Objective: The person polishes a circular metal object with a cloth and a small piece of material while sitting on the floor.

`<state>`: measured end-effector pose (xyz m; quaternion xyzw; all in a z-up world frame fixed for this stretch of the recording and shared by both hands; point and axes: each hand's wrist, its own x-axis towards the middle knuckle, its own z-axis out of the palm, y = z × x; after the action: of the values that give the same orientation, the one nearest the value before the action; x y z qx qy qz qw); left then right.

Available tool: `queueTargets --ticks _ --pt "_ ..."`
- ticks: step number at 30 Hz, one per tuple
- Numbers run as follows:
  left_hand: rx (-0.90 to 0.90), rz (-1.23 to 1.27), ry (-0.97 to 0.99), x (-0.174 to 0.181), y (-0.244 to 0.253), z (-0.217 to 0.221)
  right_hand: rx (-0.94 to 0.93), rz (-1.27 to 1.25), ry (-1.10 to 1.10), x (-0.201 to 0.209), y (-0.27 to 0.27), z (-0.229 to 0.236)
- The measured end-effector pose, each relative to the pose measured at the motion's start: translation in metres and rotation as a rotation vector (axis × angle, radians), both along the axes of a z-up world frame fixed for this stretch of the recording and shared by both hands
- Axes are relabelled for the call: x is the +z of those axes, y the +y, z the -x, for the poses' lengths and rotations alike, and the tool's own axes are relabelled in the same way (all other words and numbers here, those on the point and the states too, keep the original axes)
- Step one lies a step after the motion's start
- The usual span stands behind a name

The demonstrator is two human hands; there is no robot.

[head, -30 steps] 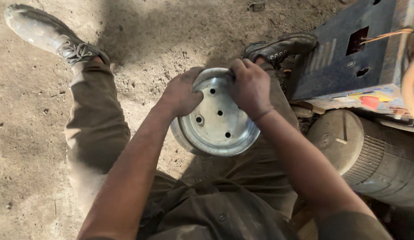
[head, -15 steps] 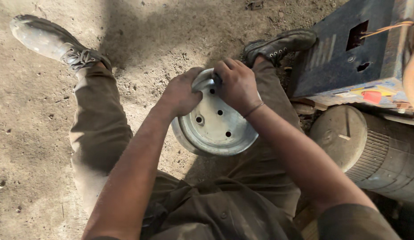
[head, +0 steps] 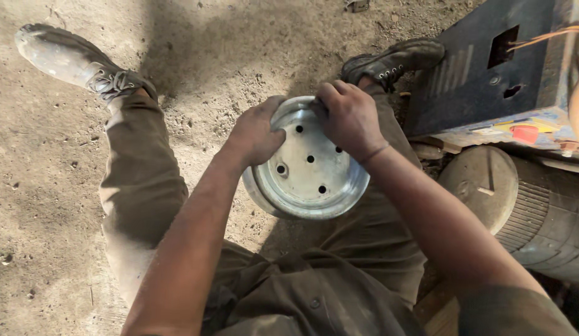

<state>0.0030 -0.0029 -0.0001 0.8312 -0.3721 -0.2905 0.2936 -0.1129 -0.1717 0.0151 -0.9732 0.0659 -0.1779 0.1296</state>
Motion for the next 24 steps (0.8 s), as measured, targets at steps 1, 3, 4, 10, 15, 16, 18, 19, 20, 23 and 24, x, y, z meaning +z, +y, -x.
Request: queueTargets --ticks 1,3,4,10,15,16,18,19,20,23,24 --pt "0.009 0.011 0.0 0.0 0.001 0.001 0.029 0.009 -0.029 -0.002 0.003 0.0" --pt "0.02 0.036 -0.005 0.002 0.001 0.001 0.081 0.033 -0.092 -0.004 0.004 0.0" --pt "0.028 0.021 0.021 0.004 0.0 0.001 0.112 0.022 -0.1 -0.004 0.004 -0.001" --pt "0.039 0.012 0.064 0.008 -0.001 0.002 0.053 -0.007 0.015 -0.001 0.004 -0.001" --pt "0.033 -0.037 0.068 0.009 -0.003 0.004 0.125 -0.033 -0.092 0.008 0.015 -0.001" --pt "0.036 -0.032 0.06 0.009 -0.003 0.002 0.122 -0.025 -0.055 0.009 0.015 -0.001" --pt "0.041 -0.028 0.059 0.005 -0.001 0.004 0.117 -0.017 0.031 0.004 0.015 0.003" --pt "0.036 -0.017 0.047 0.004 -0.002 0.003 0.063 -0.028 0.026 0.002 0.012 0.003" --pt "0.031 -0.007 0.036 0.003 -0.002 0.003 0.008 -0.039 0.02 -0.001 0.009 0.004" --pt "0.029 0.03 0.011 -0.001 -0.001 0.004 -0.031 -0.07 -0.049 -0.012 0.005 0.007" --pt "0.026 0.043 0.004 -0.001 0.0 0.005 -0.029 -0.081 -0.08 -0.014 0.004 0.009"
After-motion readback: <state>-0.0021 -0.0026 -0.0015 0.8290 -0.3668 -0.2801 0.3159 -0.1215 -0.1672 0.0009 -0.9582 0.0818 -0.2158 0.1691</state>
